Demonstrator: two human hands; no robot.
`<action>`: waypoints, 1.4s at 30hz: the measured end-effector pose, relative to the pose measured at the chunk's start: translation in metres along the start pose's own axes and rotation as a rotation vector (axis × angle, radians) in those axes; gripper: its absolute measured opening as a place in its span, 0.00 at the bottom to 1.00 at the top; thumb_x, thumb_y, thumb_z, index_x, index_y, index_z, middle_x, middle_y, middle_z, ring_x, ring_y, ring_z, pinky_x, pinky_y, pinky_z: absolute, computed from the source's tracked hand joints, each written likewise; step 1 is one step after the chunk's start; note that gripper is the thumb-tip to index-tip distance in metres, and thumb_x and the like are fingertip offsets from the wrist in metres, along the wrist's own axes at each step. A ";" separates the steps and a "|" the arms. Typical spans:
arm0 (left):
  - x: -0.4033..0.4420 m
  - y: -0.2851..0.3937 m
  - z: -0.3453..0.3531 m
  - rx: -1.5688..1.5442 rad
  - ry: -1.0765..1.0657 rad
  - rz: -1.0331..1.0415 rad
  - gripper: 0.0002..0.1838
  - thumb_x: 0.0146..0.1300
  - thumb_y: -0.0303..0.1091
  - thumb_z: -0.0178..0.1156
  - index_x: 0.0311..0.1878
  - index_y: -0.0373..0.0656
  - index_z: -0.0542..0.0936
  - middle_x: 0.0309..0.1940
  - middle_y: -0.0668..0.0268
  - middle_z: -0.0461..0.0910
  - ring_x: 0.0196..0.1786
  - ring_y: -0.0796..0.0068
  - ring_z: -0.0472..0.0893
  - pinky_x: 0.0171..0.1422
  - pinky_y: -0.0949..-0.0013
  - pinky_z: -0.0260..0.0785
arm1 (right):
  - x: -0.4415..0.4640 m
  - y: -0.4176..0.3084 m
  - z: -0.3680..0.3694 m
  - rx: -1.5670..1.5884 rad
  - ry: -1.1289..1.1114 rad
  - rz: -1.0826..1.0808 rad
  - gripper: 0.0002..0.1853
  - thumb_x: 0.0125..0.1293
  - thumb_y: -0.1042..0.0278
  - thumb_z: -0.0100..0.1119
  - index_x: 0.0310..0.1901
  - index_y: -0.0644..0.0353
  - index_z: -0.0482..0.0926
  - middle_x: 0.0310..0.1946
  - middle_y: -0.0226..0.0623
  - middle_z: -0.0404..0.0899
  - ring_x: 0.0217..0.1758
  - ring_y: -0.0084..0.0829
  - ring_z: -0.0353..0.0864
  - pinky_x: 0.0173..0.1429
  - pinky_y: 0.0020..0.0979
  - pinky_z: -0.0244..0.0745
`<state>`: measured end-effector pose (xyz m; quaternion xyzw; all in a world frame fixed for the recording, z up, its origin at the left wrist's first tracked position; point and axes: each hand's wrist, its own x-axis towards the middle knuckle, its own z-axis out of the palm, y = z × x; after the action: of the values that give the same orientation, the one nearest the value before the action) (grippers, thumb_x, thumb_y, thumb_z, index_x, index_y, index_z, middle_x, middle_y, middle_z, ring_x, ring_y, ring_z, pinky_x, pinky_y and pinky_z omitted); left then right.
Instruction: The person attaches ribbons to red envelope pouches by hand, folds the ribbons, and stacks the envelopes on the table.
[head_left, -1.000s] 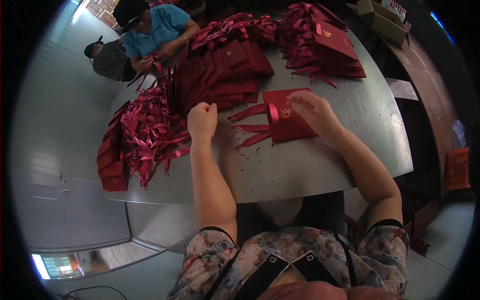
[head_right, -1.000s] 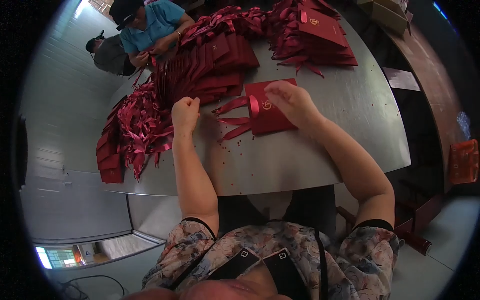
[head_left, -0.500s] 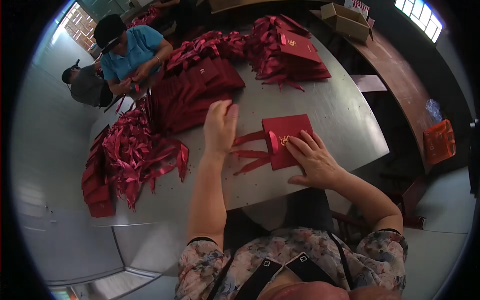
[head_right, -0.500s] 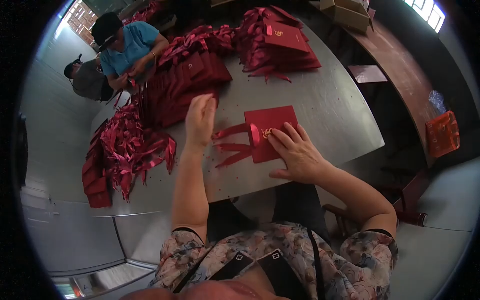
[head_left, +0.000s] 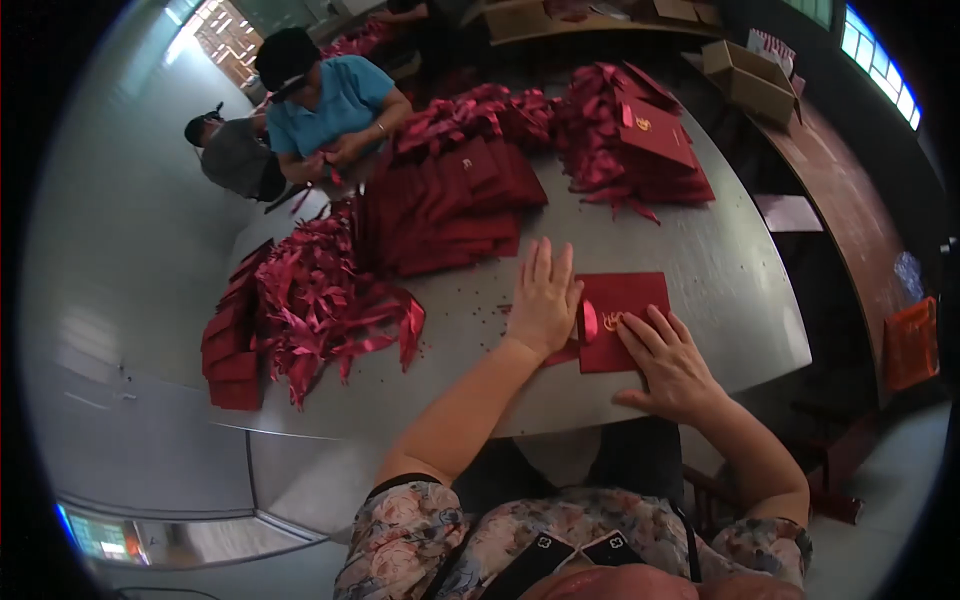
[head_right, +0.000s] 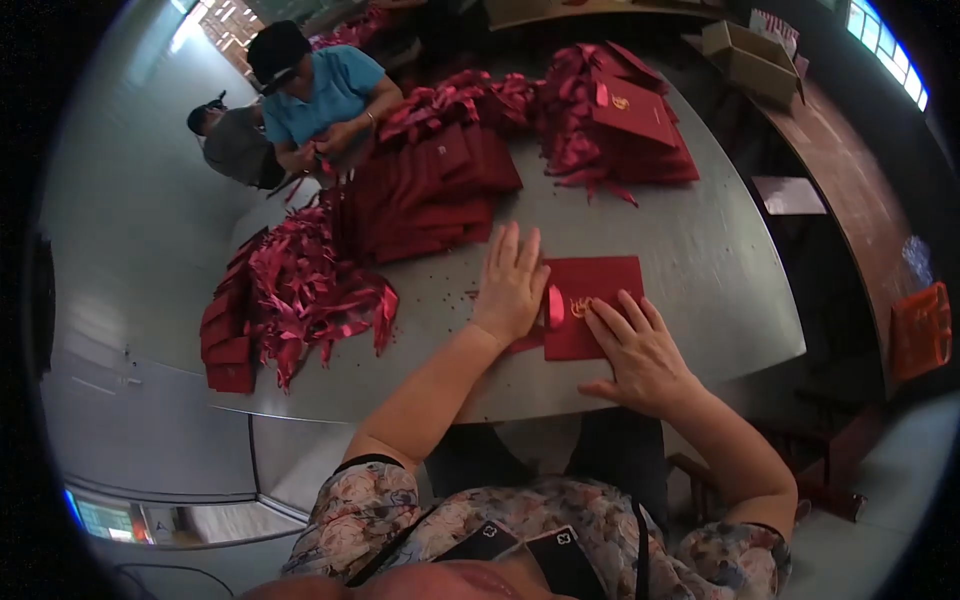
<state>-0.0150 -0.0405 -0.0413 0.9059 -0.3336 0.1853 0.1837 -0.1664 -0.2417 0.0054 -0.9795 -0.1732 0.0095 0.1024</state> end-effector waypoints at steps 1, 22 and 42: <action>-0.001 -0.002 0.000 -0.048 -0.014 0.027 0.31 0.74 0.45 0.51 0.74 0.40 0.61 0.72 0.45 0.59 0.75 0.41 0.58 0.76 0.46 0.56 | -0.001 0.001 0.000 -0.001 -0.003 -0.005 0.53 0.60 0.25 0.55 0.74 0.62 0.61 0.76 0.46 0.57 0.80 0.54 0.48 0.82 0.52 0.40; 0.002 0.001 -0.007 0.099 -0.375 -0.047 0.58 0.60 0.81 0.42 0.80 0.45 0.49 0.79 0.43 0.46 0.82 0.47 0.45 0.83 0.47 0.40 | -0.012 -0.010 0.002 -0.121 -0.028 -0.068 0.52 0.55 0.16 0.50 0.76 0.43 0.63 0.78 0.55 0.49 0.80 0.65 0.42 0.82 0.57 0.34; 0.021 -0.069 -0.015 -0.718 0.343 -0.320 0.30 0.77 0.55 0.45 0.41 0.33 0.82 0.35 0.57 0.83 0.43 0.63 0.81 0.52 0.64 0.71 | -0.046 -0.007 -0.043 -0.185 0.204 -0.226 0.24 0.63 0.70 0.59 0.62 0.49 0.75 0.62 0.40 0.76 0.64 0.45 0.77 0.66 0.48 0.71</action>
<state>0.0427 0.0043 -0.0330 0.7809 -0.1970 0.1744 0.5666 -0.2097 -0.2598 0.0481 -0.9550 -0.2709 -0.1173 0.0292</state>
